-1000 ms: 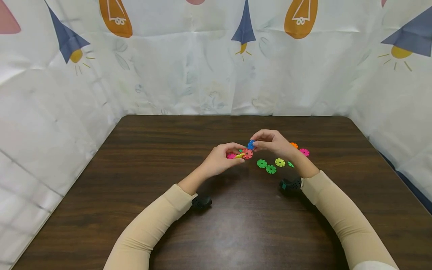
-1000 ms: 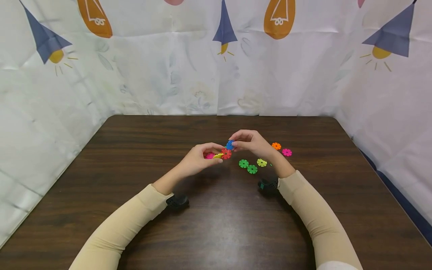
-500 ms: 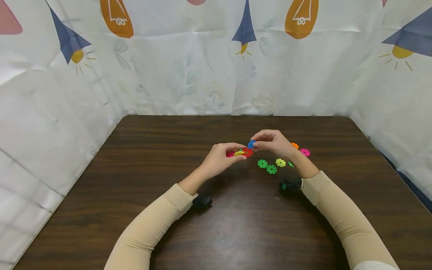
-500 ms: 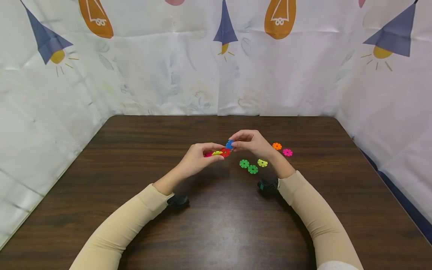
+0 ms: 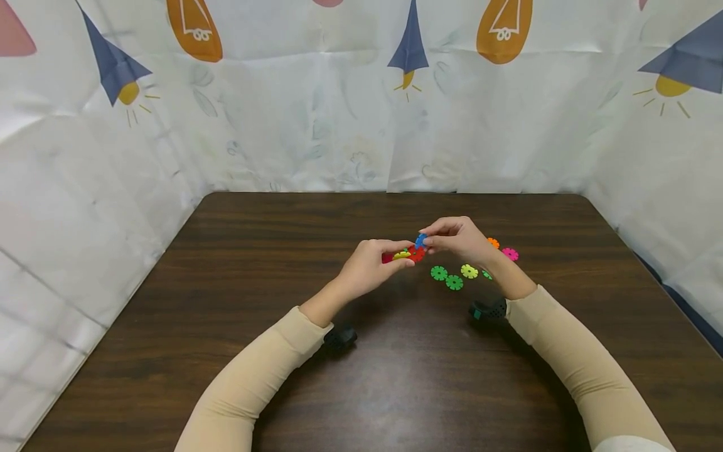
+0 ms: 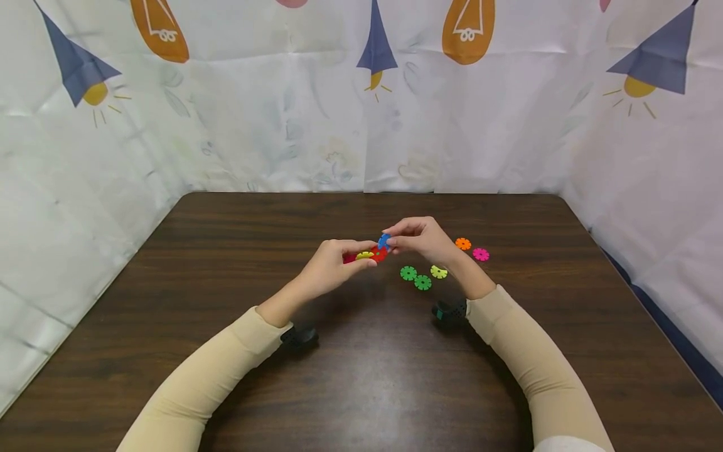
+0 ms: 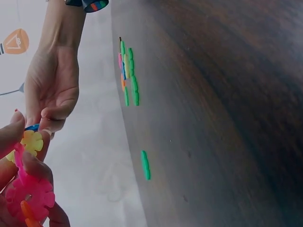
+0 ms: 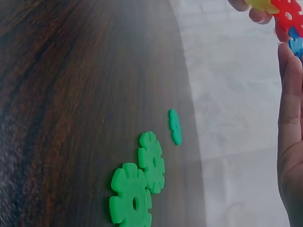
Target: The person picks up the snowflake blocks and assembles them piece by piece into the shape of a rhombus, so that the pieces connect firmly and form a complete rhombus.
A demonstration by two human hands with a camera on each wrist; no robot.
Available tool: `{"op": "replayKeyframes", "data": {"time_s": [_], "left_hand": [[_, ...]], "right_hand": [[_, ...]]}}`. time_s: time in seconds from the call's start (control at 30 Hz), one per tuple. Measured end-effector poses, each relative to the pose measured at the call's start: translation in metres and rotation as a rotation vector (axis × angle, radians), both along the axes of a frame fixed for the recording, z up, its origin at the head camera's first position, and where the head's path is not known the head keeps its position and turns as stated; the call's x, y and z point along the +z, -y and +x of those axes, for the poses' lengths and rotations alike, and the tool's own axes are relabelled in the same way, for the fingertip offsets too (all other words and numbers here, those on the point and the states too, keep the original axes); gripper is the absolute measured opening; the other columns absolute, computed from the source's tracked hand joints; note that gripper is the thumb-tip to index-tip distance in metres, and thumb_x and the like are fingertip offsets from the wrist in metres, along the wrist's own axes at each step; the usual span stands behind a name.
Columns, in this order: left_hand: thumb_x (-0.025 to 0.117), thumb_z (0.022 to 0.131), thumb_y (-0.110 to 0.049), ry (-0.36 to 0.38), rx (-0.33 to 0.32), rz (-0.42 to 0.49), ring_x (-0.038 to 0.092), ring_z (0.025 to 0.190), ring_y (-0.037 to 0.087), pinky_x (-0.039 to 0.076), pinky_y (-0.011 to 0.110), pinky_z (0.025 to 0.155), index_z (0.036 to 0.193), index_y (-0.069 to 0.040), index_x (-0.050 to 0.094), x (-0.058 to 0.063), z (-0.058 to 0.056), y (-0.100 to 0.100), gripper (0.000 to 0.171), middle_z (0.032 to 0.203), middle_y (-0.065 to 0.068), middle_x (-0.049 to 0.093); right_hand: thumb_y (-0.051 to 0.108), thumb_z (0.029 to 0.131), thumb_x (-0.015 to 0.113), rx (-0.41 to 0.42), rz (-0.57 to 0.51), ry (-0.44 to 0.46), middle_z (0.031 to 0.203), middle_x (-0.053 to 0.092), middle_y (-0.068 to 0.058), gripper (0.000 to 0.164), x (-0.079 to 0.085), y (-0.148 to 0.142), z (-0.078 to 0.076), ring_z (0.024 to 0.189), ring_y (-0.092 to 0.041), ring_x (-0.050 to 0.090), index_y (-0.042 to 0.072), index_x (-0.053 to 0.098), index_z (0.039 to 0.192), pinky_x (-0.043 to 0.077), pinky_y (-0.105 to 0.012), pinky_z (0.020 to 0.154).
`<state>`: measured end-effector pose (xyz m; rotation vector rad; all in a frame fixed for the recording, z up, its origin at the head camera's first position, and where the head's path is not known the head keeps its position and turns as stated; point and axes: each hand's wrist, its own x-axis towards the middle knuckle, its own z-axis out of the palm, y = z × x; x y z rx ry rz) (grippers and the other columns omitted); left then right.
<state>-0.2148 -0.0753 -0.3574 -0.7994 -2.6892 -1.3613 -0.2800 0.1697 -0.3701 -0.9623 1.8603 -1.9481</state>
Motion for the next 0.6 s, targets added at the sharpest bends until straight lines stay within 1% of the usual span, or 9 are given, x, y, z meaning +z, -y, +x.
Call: {"op": "replayKeyframes", "data": {"time_s": [0.07,0.17,0.33,0.47,0.6], "left_hand": [[0.078,0.093,-0.023,0.0,0.003,0.004,0.058,0.071,0.02,0.049,0.024,0.06,0.134,-0.006,0.069,0.0,0.0,0.0,0.045,0.108,0.008,0.075],[0.078,0.093,-0.023,0.015,0.012,0.018,0.061,0.075,0.018,0.053,0.024,0.065,0.133,-0.006,0.069,-0.001,0.0,0.002,0.045,0.109,0.007,0.075],[0.079,0.092,-0.023,0.024,0.017,0.031,0.065,0.08,0.016,0.055,0.024,0.07,0.129,-0.007,0.072,-0.004,-0.002,0.006,0.041,0.107,0.005,0.076],[0.08,0.092,-0.021,0.022,0.0,0.058,0.066,0.083,0.017,0.056,0.026,0.071,0.126,-0.008,0.074,-0.006,-0.003,0.009,0.037,0.109,0.005,0.075],[0.081,0.091,-0.02,0.02,0.009,0.081,0.065,0.082,0.016,0.056,0.027,0.07,0.123,-0.009,0.075,-0.007,-0.004,0.013,0.035,0.108,0.003,0.075]], "right_hand": [[-0.004,0.097,0.066,-0.011,-0.002,-0.008,0.097,0.073,-0.003,0.027,0.001,0.001,0.001,0.078,-0.015,0.071,0.018,0.081,0.103,0.06,-0.03,0.077],[-0.004,0.098,0.065,-0.019,0.01,-0.009,0.097,0.073,-0.003,0.028,0.001,0.003,0.002,0.08,-0.015,0.071,0.019,0.081,0.103,0.059,-0.029,0.078],[-0.006,0.1,0.061,-0.013,0.028,0.02,0.098,0.072,-0.002,0.031,-0.003,0.006,0.001,0.084,-0.015,0.071,0.018,0.079,0.104,0.059,-0.03,0.082],[-0.007,0.1,0.06,0.001,0.027,0.026,0.1,0.073,-0.003,0.032,-0.005,0.007,0.0,0.086,-0.016,0.072,0.019,0.079,0.106,0.059,-0.032,0.083],[-0.006,0.1,0.061,0.003,0.046,0.011,0.101,0.074,-0.005,0.029,-0.006,0.005,-0.005,0.089,-0.02,0.072,0.015,0.078,0.109,0.058,-0.037,0.086]]}}
